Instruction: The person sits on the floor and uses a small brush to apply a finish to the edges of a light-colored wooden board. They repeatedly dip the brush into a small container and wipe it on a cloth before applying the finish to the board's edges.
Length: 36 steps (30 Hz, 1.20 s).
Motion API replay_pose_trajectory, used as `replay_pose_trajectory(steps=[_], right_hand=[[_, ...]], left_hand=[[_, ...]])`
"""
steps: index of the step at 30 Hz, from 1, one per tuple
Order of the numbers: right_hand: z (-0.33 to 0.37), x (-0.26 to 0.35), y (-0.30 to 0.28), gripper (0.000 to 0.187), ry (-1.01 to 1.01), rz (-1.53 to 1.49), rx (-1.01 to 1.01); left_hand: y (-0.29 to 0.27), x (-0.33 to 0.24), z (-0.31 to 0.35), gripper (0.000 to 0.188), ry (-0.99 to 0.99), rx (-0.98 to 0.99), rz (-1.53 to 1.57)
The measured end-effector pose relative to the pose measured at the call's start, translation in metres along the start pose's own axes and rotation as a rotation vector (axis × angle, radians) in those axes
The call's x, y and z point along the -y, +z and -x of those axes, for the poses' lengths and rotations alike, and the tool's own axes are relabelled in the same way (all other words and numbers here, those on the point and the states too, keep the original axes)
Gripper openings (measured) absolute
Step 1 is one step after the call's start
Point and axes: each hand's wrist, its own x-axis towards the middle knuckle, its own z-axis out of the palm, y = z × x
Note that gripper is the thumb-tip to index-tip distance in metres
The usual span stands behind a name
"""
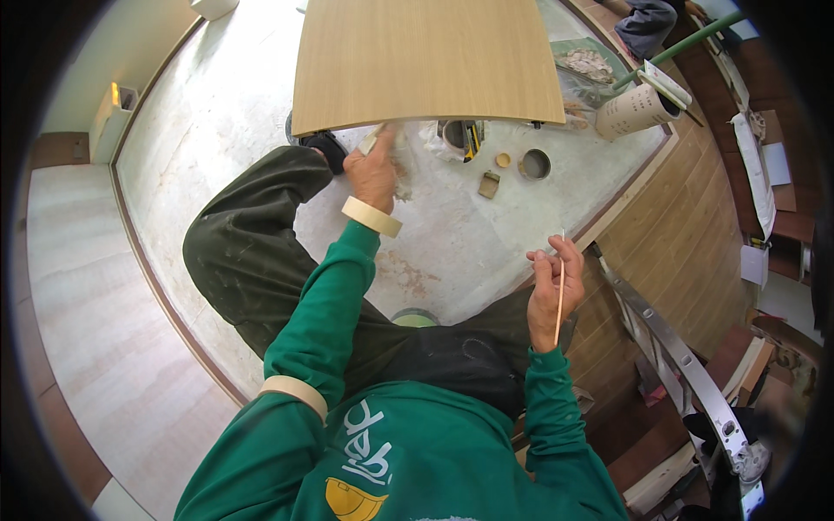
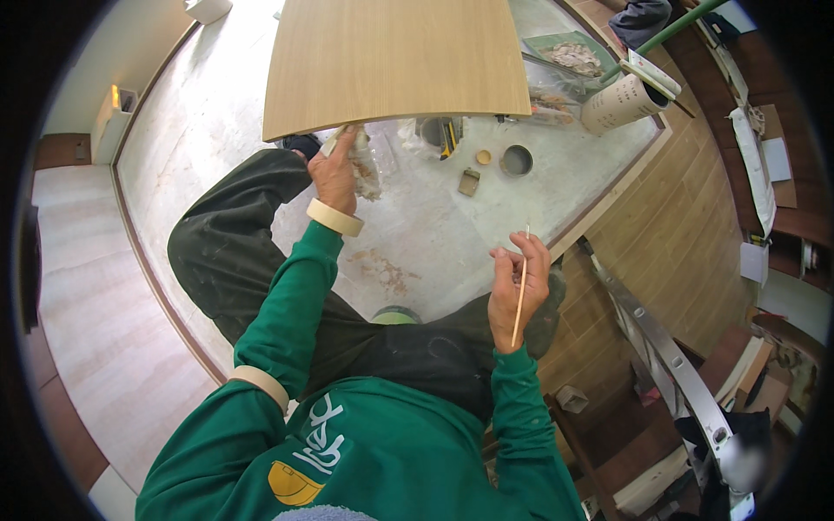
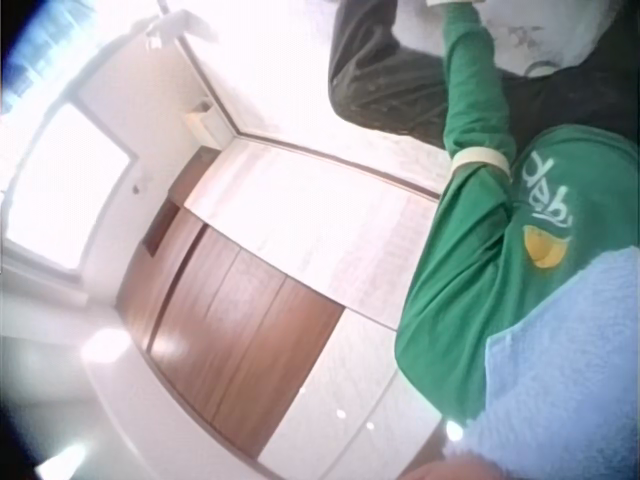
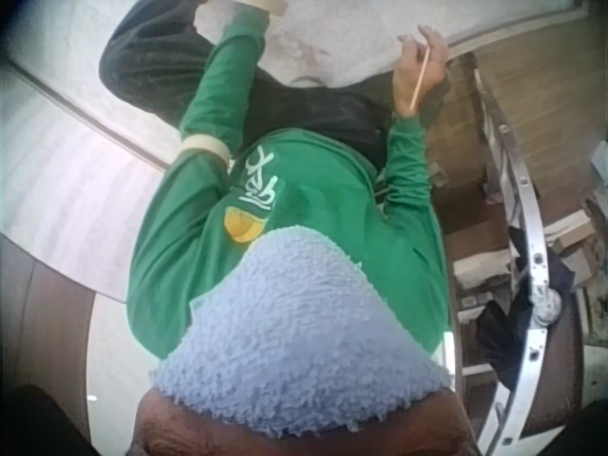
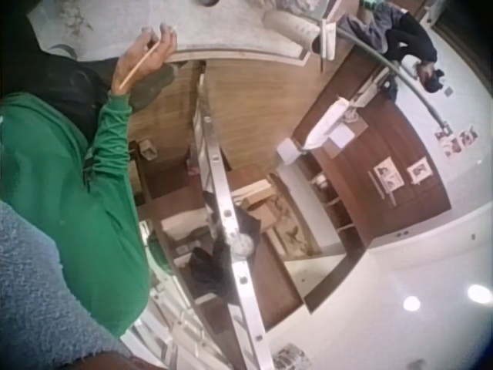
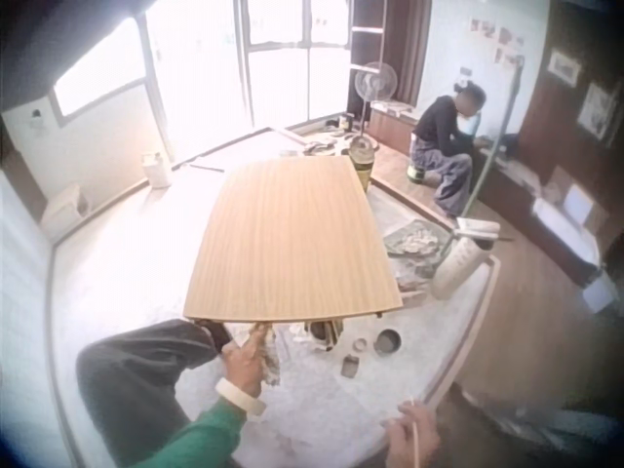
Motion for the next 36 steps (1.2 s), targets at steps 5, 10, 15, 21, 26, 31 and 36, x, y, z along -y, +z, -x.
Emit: replay_pose_trajectory(steps=[5,10,15,21,26,31,36], right_hand=[[-0.006,0.008,0.001,0.023,0.008,-0.034,0.005],[-0.026,0.034,0.036,0.025,0.003,-0.146,0.135],[-0.044,0.051,0.114,0.018,-0.093,-0.243,0.387],[-0.069,0.055,0.163,0.017,-0.234,-0.201,0.407],[-0.069,0.035,0.184,0.018,-0.231,-0.209,0.441],[-0.064,0.029,0.206,0.02,-0.339,-0.155,0.423],[-0.068,0.029,0.211,0.022,-0.544,-0.012,0.407]], left_hand=[[-0.042,-0.006,-0.023,0.021,0.037,-0.112,0.058],[-0.04,-0.06,0.049,0.013,-0.12,0.229,-0.286],[-0.017,-0.153,0.099,0.017,0.253,1.295,-0.306],[0.04,-0.191,0.081,0.027,0.697,1.716,-0.579],[0.034,-0.171,0.088,0.024,0.765,1.591,-0.527],[0.027,-0.182,0.103,0.016,0.652,1.493,-0.39],[0.023,-0.193,0.095,0.018,0.547,1.671,-0.376]])
